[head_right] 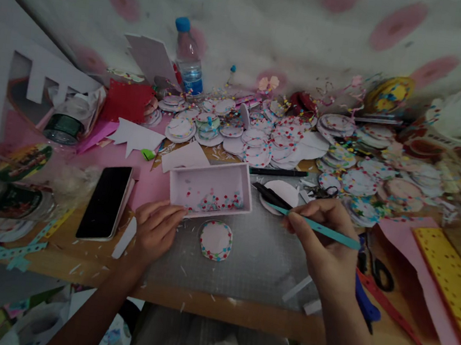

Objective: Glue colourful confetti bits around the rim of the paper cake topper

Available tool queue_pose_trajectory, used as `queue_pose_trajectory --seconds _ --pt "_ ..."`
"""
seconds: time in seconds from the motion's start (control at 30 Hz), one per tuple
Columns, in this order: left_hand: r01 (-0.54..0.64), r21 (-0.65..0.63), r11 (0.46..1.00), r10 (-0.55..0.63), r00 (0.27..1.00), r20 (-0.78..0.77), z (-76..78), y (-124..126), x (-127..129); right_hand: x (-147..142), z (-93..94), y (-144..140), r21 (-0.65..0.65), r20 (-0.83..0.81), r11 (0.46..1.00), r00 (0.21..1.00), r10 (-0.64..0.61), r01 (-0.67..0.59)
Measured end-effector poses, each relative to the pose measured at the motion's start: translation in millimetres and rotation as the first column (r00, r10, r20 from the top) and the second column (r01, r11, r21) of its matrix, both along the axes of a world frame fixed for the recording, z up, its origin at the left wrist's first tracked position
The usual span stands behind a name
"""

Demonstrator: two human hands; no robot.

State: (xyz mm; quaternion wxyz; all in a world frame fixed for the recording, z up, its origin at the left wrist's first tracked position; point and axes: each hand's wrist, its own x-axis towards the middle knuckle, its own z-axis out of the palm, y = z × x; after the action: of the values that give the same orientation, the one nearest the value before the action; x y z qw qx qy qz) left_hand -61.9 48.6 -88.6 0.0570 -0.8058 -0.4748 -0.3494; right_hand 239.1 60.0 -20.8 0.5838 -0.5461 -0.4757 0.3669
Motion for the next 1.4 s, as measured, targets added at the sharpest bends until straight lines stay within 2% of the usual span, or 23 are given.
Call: queue_pose_trajectory --seconds 0.17,0.27,0.47,0.63,0.83,1.03,1.23,1.4 --pt "-0.026 0.007 1.0 0.026 0.999 -0.026 -2.4 -0.7 -0.6 -0.7 -1.5 2.9 -0.023 0.162 1.0 0.986 0.023 -0.019" --pt "-0.018 0.012 1.0 0.018 1.0 -0.013 -3.8 -0.8 -1.1 -3.9 -1.2 7.2 -0.036 0.296 0.997 0.952 0.082 -0.075" --pt "-0.002 0.011 1.0 0.003 1.0 -0.016 -0.1 0.1 -0.3 -16.5 -3.7 16.6 0.075 0.406 0.972 0.897 0.176 -0.224" --pt "-0.007 0.03 1.0 0.007 1.0 -0.01 1.2 1.0 0.9 -29.6 -12.4 20.0 0.094 0.44 0.98 0.89 0.116 -0.175" --pt "0.009 0.01 1.0 -0.009 1.0 -0.006 1.3 0.8 0.5 -51.4 -21.2 24.2 0.147 0.7 0.933 0.701 0.137 -0.329" --pt "0.02 0.047 0.999 -0.021 1.0 0.021 7.7 2.7 2.7 -64.4 -27.2 31.8 0.166 0.753 0.915 0.647 0.124 -0.368" --pt "0.034 0.025 0.999 -0.034 0.999 -0.004 6.4 3.1 0.8 -71.5 -30.3 37.9 0.093 0.801 0.928 0.58 0.146 -0.362" --pt "0.03 0.019 0.999 -0.03 0.999 0.011 4.1 2.6 0.0 -75.7 -26.9 41.7 0.065 0.785 0.939 0.599 0.161 -0.338"
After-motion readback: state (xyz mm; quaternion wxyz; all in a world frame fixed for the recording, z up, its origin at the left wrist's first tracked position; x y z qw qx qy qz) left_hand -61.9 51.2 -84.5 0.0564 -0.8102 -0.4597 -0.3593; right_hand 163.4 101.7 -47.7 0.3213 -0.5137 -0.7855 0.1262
